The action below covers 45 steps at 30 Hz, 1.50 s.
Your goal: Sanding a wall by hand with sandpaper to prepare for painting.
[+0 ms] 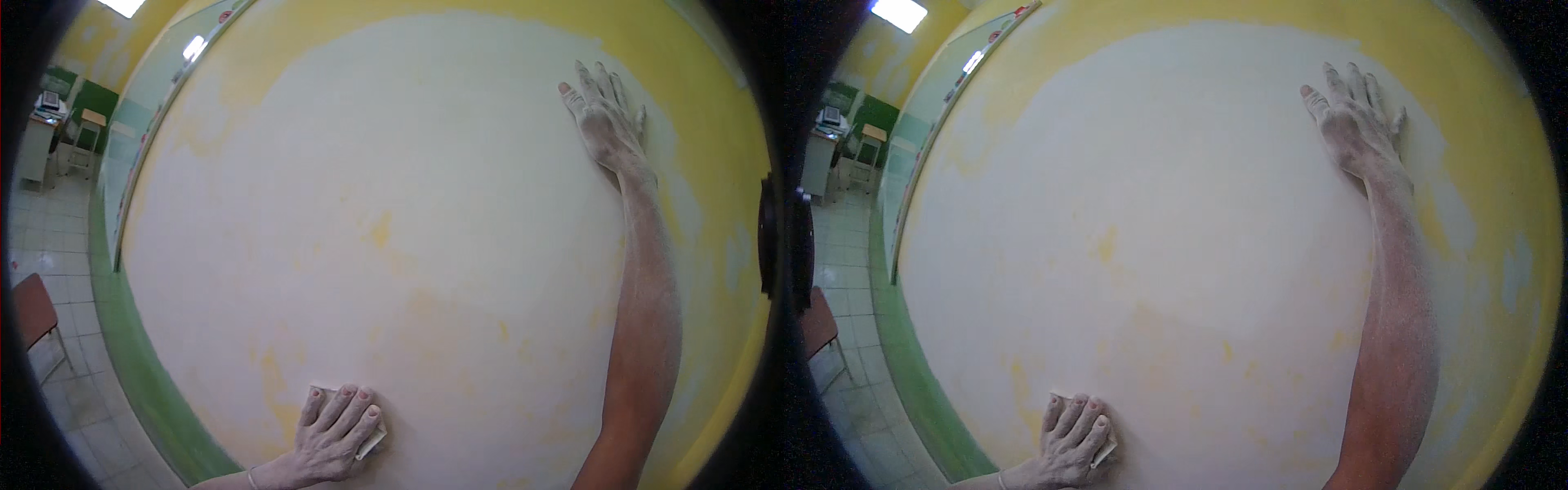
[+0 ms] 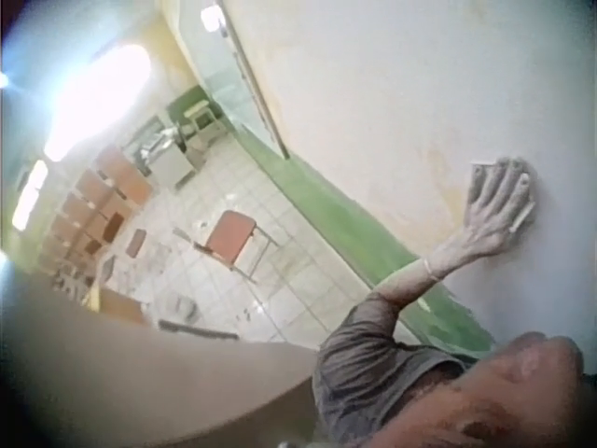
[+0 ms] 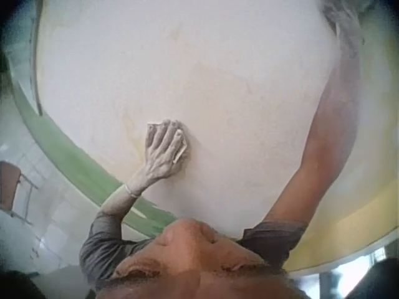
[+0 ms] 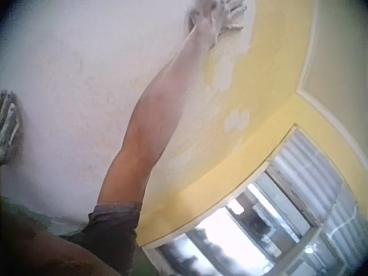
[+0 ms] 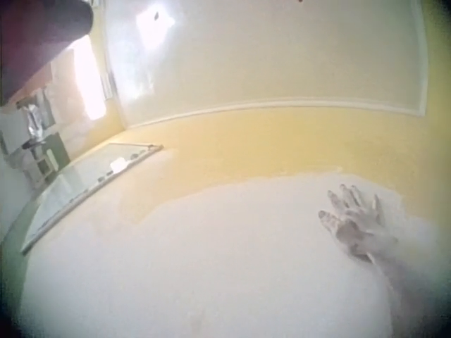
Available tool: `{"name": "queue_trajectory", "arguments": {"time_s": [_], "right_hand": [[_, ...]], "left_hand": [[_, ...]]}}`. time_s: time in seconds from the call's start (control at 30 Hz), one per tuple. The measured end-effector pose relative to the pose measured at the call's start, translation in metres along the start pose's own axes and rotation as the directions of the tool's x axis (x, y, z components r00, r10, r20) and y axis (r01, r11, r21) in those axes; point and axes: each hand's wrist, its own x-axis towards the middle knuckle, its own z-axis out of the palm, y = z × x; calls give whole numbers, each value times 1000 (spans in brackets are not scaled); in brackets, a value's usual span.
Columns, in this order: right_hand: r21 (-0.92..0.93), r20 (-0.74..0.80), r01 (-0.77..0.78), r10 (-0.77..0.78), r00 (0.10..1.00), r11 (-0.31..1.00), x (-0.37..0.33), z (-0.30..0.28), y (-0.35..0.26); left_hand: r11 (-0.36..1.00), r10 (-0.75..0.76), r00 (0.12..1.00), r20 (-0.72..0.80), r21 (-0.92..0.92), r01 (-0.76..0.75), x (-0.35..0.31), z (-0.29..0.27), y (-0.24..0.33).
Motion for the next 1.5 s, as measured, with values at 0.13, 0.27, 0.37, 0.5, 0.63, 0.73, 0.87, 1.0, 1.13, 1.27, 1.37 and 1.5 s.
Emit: {"name": "queue_trajectory", "arguments": {"time_s": [0.13,0.27,0.37,0.5,0.63,0.73,0.87,1.0,1.13,1.27,1.37,1.5], "right_hand": [[36,40,3,-5,999,999,15,-6,-1],[36,44,-50,49,998,998,37,-11,-6],[39,48,-69,67,997,997,48,-13,-11],[24,53,-75,74,996,997,53,-21,-16],[19,34,-28,27,999,999,53,-7,-23],[41,-43,107,-106,993,993,50,-2,-40],[63,-29,294,-293,956,954,19,-5,-39],[169,-79,426,-418,905,889,-7,-15,-29],[25,-22,301,-300,954,953,-17,-10,31],[-79,-45,10,-14,999,997,-18,-27,146],[-24,-55,-135,133,990,991,-7,-22,202],[5,-30,-303,303,953,953,16,-22,205]], "left_hand": [[997,66,984,-164,-28,-71,17,-18,-4],[999,-10,996,-91,30,13,31,-44,-36],[996,-58,993,-103,62,65,51,-60,-57],[984,-174,980,-98,30,178,68,-86,-80],[950,-311,945,-103,-8,312,71,-85,-89],[949,-308,945,-115,29,313,72,-82,-83],[956,-289,953,-93,10,292,83,-66,-88],[944,-314,940,-129,65,325,71,-77,-88],[940,-324,932,-162,54,337,68,-74,-89],[944,-323,933,-158,24,330,71,-64,-92],[942,-321,931,-175,42,333,66,-61,-95],[933,-338,917,-213,47,355,69,-64,-87]]}}
